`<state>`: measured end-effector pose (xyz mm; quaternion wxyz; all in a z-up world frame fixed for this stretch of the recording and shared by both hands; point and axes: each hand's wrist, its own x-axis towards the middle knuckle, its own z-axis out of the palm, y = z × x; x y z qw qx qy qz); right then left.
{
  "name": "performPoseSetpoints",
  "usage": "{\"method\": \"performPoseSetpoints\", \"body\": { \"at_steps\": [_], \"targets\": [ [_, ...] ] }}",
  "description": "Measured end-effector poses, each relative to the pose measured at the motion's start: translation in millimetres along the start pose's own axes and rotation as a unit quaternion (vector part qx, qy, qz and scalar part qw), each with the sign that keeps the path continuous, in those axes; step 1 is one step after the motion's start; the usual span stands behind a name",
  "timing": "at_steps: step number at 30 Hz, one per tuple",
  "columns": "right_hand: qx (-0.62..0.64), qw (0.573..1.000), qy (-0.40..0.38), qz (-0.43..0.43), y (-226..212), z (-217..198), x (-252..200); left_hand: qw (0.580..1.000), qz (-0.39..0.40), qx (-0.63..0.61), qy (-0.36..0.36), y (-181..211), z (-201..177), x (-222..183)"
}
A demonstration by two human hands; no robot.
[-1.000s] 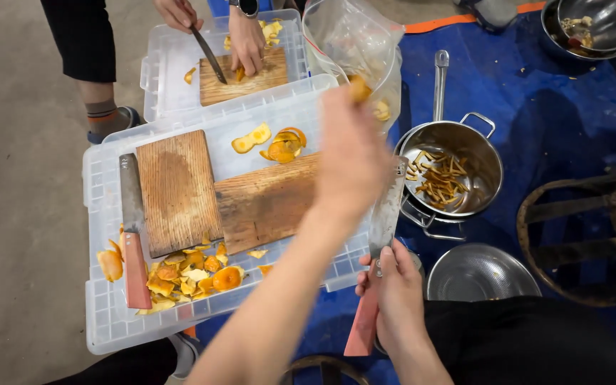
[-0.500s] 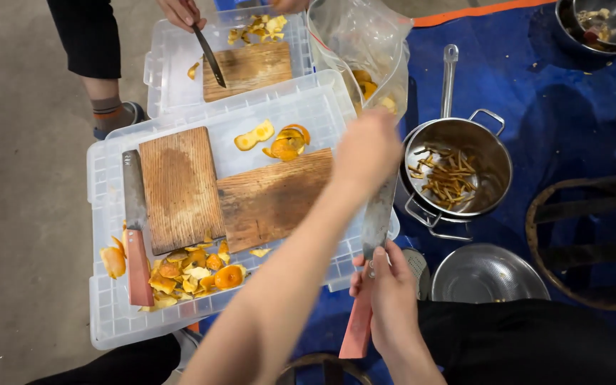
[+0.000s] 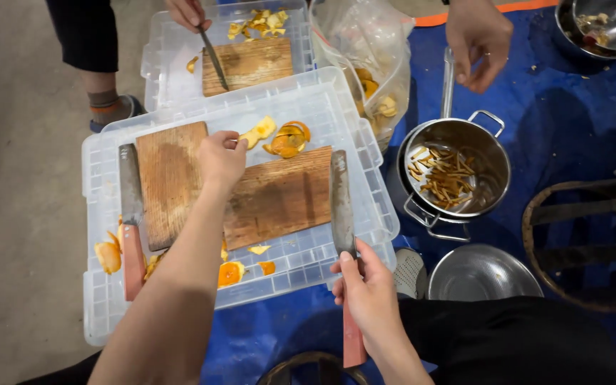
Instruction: Slicing orange peels into thin strips on a wooden cutting board placed over a plastic crate.
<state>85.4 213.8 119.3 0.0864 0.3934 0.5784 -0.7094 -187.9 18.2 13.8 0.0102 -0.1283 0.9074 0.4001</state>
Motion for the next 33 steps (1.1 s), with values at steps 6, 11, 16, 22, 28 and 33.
{"method": "performPoseSetpoints", "body": {
  "at_steps": [6,11,16,22,28,33],
  "targets": [
    [-0.101,0.994,-0.017,-0.03,10.3,8.8,-3.4,0.991,0.047,-0.075,0.102,17.5,-24.7,-38.2],
    [-0.119,0.992,-0.016,-0.035,13.1,17.4,-8.5,0.953,0.275,-0.014,0.127,5.8,-24.7,-77.1],
    [-0.148,0.988,0.004,-0.044,20.7,20.1,-6.2,0.824,0.468,0.283,0.149,-32.2,-14.7,-110.3],
    [-0.349,0.932,-0.018,-0.099,35.0,18.6,-6.6,0.78,0.575,0.238,0.064,-40.9,-52.8,-129.5],
    [-0.499,0.851,-0.065,-0.15,40.1,22.9,-20.7,0.782,0.569,0.251,-0.042,-69.8,-59.6,-136.4],
    [-0.559,0.815,-0.082,-0.124,46.9,31.6,-24.8,0.827,0.491,0.27,-0.054,-68.5,-68.5,-160.8]
  ]
}}
